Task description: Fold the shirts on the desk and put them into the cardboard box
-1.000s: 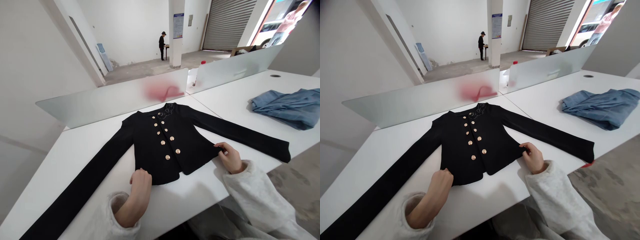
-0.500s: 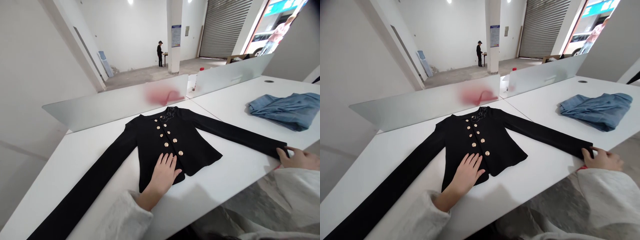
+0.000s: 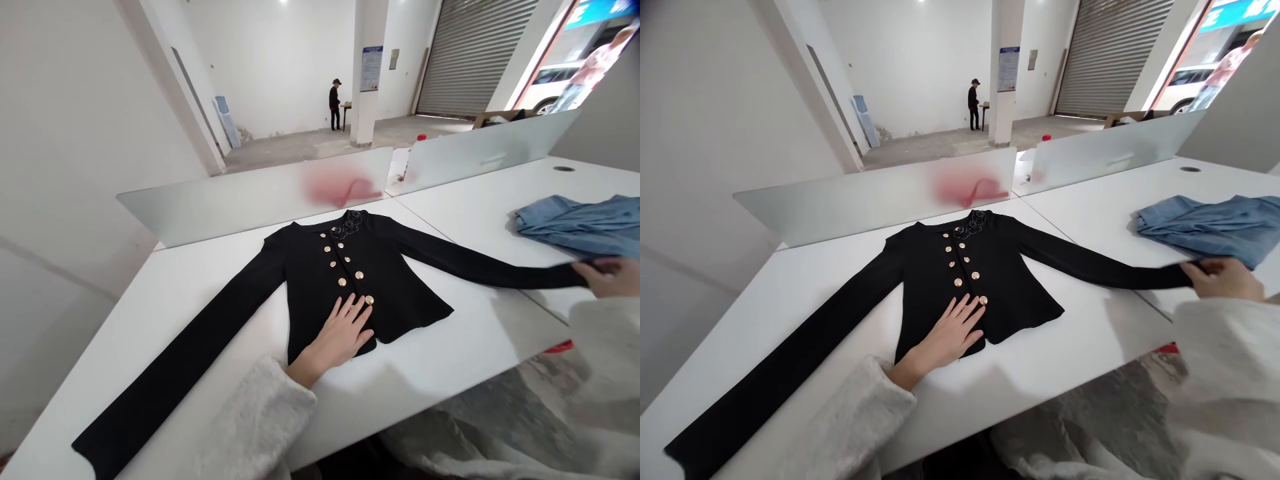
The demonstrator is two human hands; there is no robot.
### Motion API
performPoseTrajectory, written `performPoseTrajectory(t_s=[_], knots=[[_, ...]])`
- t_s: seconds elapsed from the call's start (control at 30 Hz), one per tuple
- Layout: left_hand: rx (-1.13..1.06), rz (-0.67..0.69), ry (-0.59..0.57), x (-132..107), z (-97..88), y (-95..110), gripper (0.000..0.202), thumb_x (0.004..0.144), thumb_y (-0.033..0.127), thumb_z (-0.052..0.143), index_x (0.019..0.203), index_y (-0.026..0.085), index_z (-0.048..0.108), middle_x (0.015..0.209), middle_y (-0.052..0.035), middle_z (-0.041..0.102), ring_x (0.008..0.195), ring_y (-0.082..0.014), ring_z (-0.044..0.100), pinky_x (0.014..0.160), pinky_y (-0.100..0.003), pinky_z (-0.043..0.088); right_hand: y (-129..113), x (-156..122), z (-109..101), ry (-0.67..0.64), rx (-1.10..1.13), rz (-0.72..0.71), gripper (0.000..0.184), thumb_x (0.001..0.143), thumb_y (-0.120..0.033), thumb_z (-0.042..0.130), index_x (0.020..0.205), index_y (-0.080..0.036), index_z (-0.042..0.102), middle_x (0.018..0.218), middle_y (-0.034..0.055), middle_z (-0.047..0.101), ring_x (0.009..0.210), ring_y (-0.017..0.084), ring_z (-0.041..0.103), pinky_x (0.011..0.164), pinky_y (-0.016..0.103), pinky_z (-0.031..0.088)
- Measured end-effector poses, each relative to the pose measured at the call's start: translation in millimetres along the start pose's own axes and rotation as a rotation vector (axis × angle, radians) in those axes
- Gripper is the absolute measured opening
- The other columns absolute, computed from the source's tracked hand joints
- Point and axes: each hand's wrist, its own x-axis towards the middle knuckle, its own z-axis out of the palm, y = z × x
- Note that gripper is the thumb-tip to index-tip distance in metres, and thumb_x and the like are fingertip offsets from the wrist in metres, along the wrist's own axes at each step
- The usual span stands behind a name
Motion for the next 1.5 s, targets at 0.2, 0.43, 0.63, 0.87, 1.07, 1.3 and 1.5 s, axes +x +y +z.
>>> performPoseTrajectory(t_s=[0.2, 0.43, 0.63, 0.87, 1.07, 1.3, 1.5], knots=[[-0.946, -0.340, 0.209, -0.5, -17.3, -19.2, 0.045, 0.094, 0.048, 0.034, 0.119, 0.021, 0.060, 0.135, -0.0069, 0.053, 0.130, -0.0223, 0.042, 0.112, -0.041, 0.027, -221.1, -48.3, -10.1, 0.031, 0.503, -0.386, 0.028, 0.073, -0.040, 0.069, 0.081, -0.019, 0.052, 0.087, 0.0103, 0.065, 0.083, 0.018, 0.061, 0.077, 0.035, 0.047], [-1.796, -0.577, 0.419, -11.9, -44.6, -51.7, 0.069, 0.089, 0.067, 0.024, 0.131, 0.018, 0.047, 0.140, -0.0141, 0.046, 0.120, -0.0291, 0.053, 0.095, -0.048, 0.047, -304.6, -165.4, -47.8, -0.811, 0.622, -1.288, 0.025, 0.088, -0.041, 0.053, 0.108, -0.027, 0.059, 0.110, 0.0017, 0.065, 0.108, 0.020, 0.060, 0.095, 0.037, 0.049], [-1.731, -0.702, 0.487, -14.4, -50.0, -55.9, 0.043, 0.087, 0.041, 0.055, 0.125, 0.022, 0.053, 0.133, -0.0074, 0.055, 0.120, -0.0259, 0.053, 0.095, -0.045, 0.050, -248.6, -103.7, 57.4, -0.687, 0.366, -0.893, 0.025, 0.087, -0.035, 0.046, 0.102, -0.022, 0.062, 0.098, 0.0042, 0.069, 0.089, 0.020, 0.066, 0.084, 0.039, 0.055], [-1.595, -0.646, 0.565, -23.1, -50.8, -71.1, 0.029, 0.072, 0.026, 0.068, 0.097, 0.013, 0.067, 0.100, -0.0089, 0.072, 0.104, -0.0268, 0.063, 0.097, -0.039, 0.046, -209.4, -103.8, 150.1, -0.536, 0.302, -0.745, 0.043, 0.089, -0.033, 0.038, 0.126, -0.014, 0.049, 0.123, 0.0159, 0.059, 0.116, 0.027, 0.055, 0.097, 0.047, 0.046], [-1.207, -0.729, 0.003, -49.8, -69.4, -95.2, 0.026, 0.066, 0.026, 0.073, 0.088, 0.014, 0.067, 0.070, -0.0038, 0.072, 0.067, -0.0196, 0.068, 0.066, -0.030, 0.052, -198.5, -130.4, 181.7, -0.575, 0.407, -0.808, 0.044, 0.090, -0.033, 0.035, 0.127, -0.015, 0.050, 0.137, 0.0134, 0.048, 0.128, 0.023, 0.044, 0.108, 0.041, 0.035], [-1.184, -0.733, -0.136, -66.1, -82.4, -104.3, 0.041, 0.061, 0.034, 0.077, 0.097, 0.017, 0.067, 0.068, -0.0020, 0.072, 0.068, -0.0220, 0.069, 0.064, -0.032, 0.053, -182.6, -117.2, 197.8, -0.736, 0.576, -0.836, 0.066, 0.076, -0.030, 0.048, 0.140, -0.019, 0.035, 0.151, 0.0107, 0.028, 0.137, 0.027, 0.030, 0.107, 0.048, 0.033], [-1.260, -0.723, 0.163, -80.3, -69.4, -118.5, 0.045, 0.052, 0.040, 0.080, 0.089, 0.018, 0.070, 0.089, -0.0079, 0.073, 0.102, -0.0356, 0.062, 0.089, -0.044, 0.049, -209.8, -123.7, 202.4, -0.643, 0.353, -0.662, 0.070, 0.075, -0.034, 0.057, 0.139, -0.019, 0.034, 0.130, 0.0131, 0.053, 0.105, 0.027, 0.058, 0.091, 0.043, 0.045]])
